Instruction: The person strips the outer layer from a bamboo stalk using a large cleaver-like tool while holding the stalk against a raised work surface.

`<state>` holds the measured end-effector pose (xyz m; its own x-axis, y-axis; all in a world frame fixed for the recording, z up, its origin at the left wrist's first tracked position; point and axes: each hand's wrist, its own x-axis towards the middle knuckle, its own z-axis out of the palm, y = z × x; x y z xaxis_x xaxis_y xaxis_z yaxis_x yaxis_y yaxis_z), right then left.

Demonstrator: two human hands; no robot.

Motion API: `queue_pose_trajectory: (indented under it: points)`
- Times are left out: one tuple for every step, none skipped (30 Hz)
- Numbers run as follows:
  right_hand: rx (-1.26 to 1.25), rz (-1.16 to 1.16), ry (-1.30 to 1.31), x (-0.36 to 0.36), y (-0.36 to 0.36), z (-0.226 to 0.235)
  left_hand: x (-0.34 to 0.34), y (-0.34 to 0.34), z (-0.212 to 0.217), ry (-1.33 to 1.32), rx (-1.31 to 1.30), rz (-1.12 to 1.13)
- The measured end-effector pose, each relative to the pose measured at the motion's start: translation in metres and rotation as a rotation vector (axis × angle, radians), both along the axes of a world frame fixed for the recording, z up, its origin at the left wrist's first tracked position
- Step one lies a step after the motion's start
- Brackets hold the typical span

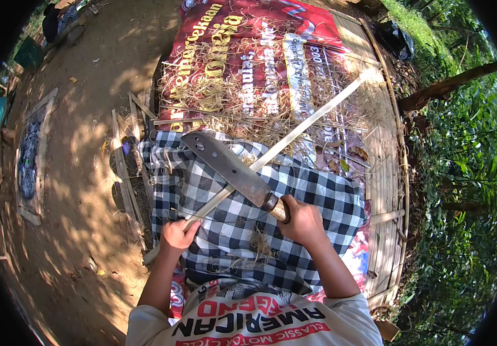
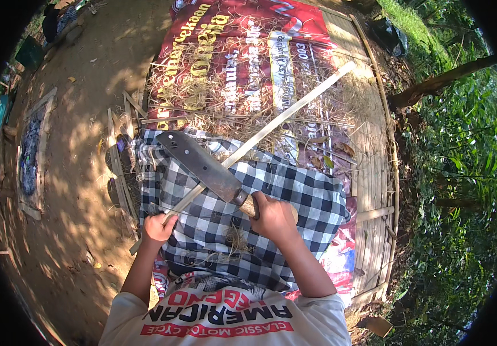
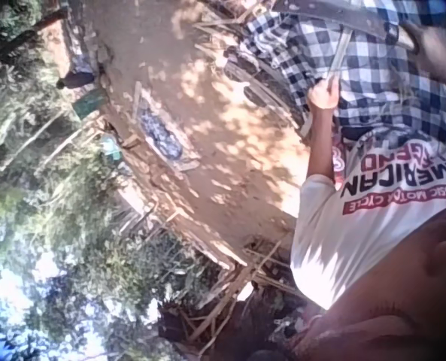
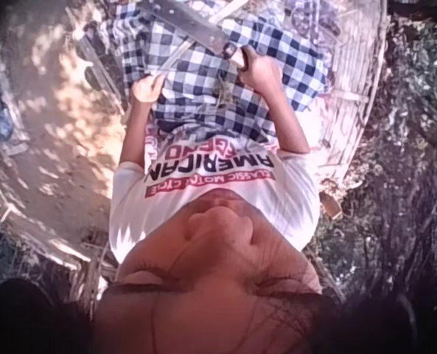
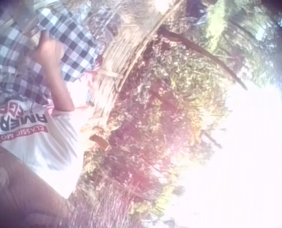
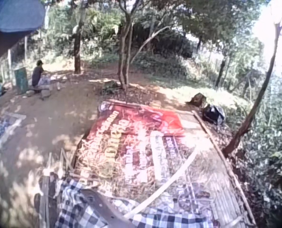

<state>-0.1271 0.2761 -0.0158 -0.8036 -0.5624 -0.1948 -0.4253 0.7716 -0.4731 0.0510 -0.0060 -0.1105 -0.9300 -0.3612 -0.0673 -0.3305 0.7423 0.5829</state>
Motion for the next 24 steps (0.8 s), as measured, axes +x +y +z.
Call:
queue_pose_trajectory:
  points:
    - [0.008,0.039,0.1,-0.003,0.004,-0.011,-0.001,0.001,0.003,-0.012,0.019,0.006]
    - [0.021,0.063,0.134,-0.007,0.008,-0.017,-0.004,0.002,0.007,-0.022,0.035,0.009]
    - [0.03,0.094,0.17,-0.013,0.011,-0.021,-0.003,0.001,0.006,-0.032,0.039,0.013]
    - [-0.002,0.12,0.183,-0.02,0.014,-0.024,-0.001,0.0,0.006,-0.041,0.044,0.017]
    - [0.011,0.149,0.212,-0.025,0.016,-0.025,-0.002,0.0,0.006,-0.045,0.052,0.019]
    - [0.024,0.177,0.241,-0.03,0.018,-0.026,-0.003,0.0,0.007,-0.058,0.054,0.019]
    - [0.038,0.205,0.27,-0.033,0.019,-0.027,-0.004,0.0,0.009,-0.071,0.055,0.02]
    - [0.034,0.221,0.302,-0.036,0.02,-0.031,-0.004,0.0,0.013,-0.088,0.054,0.024]
    - [0.02,0.225,0.311,-0.039,0.022,-0.032,-0.005,0.002,0.016,-0.088,0.062,0.036]
    - [0.006,0.228,0.32,-0.041,0.023,-0.033,-0.007,0.005,0.02,-0.089,0.071,0.047]
    - [-0.011,0.229,0.326,-0.041,0.024,-0.034,-0.007,0.005,0.022,-0.091,0.075,0.058]
    - [0.001,0.23,0.323,-0.043,0.026,-0.034,-0.007,0.004,0.021,-0.101,0.07,0.057]
    - [0.008,0.227,0.309,-0.045,0.026,-0.034,-0.006,0.002,0.02,-0.11,0.064,0.055]
    - [0.021,0.222,0.297,-0.048,0.027,-0.031,-0.007,0.003,0.018,-0.118,0.063,0.051]
    - [0.034,0.217,0.286,-0.05,0.028,-0.03,-0.008,0.002,0.018,-0.119,0.068,0.046]
    - [0.04,0.219,0.296,-0.049,0.028,-0.032,-0.008,0.001,0.018,-0.121,0.073,0.04]
    - [0.036,0.221,0.306,-0.05,0.029,-0.031,-0.008,0.0,0.018,-0.12,0.078,0.035]
    - [0.033,0.224,0.316,-0.051,0.031,-0.03,-0.006,0.0,0.015,-0.128,0.08,0.043]
    - [0.029,0.227,0.326,-0.053,0.032,-0.029,-0.004,-0.001,0.011,-0.137,0.083,0.051]
    - [0.064,0.161,0.345,-0.055,0.038,-0.031,-0.001,-0.002,0.008,-0.148,0.086,0.061]
    - [0.103,0.096,0.365,-0.062,0.048,-0.031,-0.001,-0.002,0.007,-0.13,0.088,0.054]
    - [0.142,0.032,0.386,-0.071,0.06,-0.03,0.0,-0.002,0.009,-0.111,0.09,0.048]
    - [0.289,-0.127,0.339,-0.081,0.072,-0.024,0.0,-0.002,0.01,-0.094,0.089,0.043]
    - [0.258,-0.213,0.323,-0.094,0.086,-0.021,-0.001,-0.002,0.011,-0.113,0.083,0.044]
